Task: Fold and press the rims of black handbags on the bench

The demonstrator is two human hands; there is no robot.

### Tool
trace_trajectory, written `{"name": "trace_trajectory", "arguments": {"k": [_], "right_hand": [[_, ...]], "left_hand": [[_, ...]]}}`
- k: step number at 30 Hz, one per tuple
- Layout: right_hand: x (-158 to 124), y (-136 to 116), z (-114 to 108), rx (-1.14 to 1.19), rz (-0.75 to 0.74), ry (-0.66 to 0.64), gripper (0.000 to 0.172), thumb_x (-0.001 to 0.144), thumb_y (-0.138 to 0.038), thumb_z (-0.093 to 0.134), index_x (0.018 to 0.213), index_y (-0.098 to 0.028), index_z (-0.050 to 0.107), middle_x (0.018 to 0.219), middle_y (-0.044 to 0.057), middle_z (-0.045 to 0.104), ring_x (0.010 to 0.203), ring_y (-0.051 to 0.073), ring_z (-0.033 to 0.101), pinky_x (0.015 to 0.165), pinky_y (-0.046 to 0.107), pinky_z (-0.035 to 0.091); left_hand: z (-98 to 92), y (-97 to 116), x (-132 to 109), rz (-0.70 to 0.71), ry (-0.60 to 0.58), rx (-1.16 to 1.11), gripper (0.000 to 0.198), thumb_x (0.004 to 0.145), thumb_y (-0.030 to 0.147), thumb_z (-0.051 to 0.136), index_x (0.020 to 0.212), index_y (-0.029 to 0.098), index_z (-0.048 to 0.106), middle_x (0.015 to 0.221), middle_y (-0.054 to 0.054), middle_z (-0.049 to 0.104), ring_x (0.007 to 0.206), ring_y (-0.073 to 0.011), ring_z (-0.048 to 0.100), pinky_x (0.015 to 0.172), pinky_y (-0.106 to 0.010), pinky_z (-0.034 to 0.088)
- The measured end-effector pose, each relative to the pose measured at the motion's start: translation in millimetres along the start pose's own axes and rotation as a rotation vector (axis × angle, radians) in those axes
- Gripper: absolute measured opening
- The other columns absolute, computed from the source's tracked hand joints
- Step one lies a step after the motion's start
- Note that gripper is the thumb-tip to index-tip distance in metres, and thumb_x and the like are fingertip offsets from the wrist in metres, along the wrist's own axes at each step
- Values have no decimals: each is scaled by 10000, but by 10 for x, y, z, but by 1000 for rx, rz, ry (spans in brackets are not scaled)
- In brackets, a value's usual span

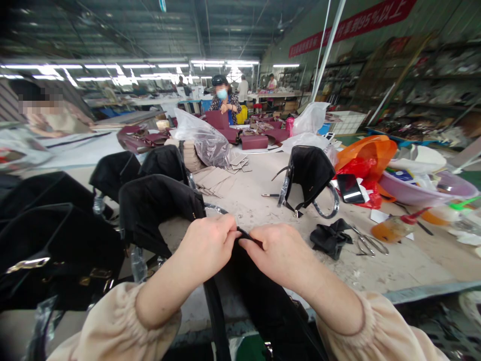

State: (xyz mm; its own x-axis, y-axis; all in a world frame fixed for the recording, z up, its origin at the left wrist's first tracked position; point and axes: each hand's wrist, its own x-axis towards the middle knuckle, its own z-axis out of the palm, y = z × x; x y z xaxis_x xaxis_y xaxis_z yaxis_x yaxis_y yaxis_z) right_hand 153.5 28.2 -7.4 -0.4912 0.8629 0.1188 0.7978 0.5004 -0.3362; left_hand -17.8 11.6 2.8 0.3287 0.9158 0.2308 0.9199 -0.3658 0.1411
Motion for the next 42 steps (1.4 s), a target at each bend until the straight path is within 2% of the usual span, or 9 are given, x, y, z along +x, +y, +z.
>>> {"name": "trace_trajectory", "arguments": {"k": [12,18,22,26,27,30,33,42], "right_hand": [[5,2,3,-17,19,4,418,896,-428,465,553,-197,528,503,-22,499,507,103,441,543,258,274],[49,-3,-19,-60,11,-5,403,897,-367,455,543,-194,537,513,-14,530,505,103,451,536,263,269],[91,-17,-21,-121,12,9,337,856,-295,484,540,-197,546,538,-9,575,537,116,488,547,271,272],[84,-63,5,-159,18,47,303,839,-253,476,553,-200,560,564,-4,611,556,123,512,561,282,272],[77,-79,11,-167,15,54,299,841,-251,472,562,-200,567,579,-2,623,562,123,518,565,284,273],[62,-124,20,-189,0,59,294,846,-248,459,586,-199,589,620,6,650,581,126,537,575,288,277],[71,-154,20,-205,0,57,301,847,-251,450,594,-199,605,627,15,655,590,134,551,575,293,281],[44,-162,-27,-185,50,39,320,871,-299,440,633,-212,636,663,19,677,637,155,596,571,278,310]], "left_hand": [[13,23,33,-48,-10,-1,139,881,248,493,814,198,603,781,-28,685,711,-210,657,581,-300,425],[22,28,39,-49,-26,-12,145,886,232,467,826,195,595,800,-37,687,735,-213,661,624,-306,449],[27,4,32,-80,-36,-97,56,854,227,526,879,207,571,830,-23,693,782,-203,665,683,-295,463],[-7,-57,-52,-185,-61,-187,344,791,289,628,1106,200,523,914,-35,712,855,-224,676,740,-308,477],[-21,-74,-79,-196,-76,-173,351,795,317,628,1112,201,533,927,-43,715,867,-233,677,747,-315,478],[-56,-110,-136,-189,-123,-78,182,846,365,569,936,215,619,883,-45,722,838,-238,681,716,-312,470],[-63,-124,-146,-164,-129,-18,196,872,359,540,795,206,636,832,-44,724,799,-224,679,684,-293,458],[-34,-122,-141,-126,-109,20,244,890,374,522,798,208,673,814,-38,724,791,-219,677,732,-308,471]]}}
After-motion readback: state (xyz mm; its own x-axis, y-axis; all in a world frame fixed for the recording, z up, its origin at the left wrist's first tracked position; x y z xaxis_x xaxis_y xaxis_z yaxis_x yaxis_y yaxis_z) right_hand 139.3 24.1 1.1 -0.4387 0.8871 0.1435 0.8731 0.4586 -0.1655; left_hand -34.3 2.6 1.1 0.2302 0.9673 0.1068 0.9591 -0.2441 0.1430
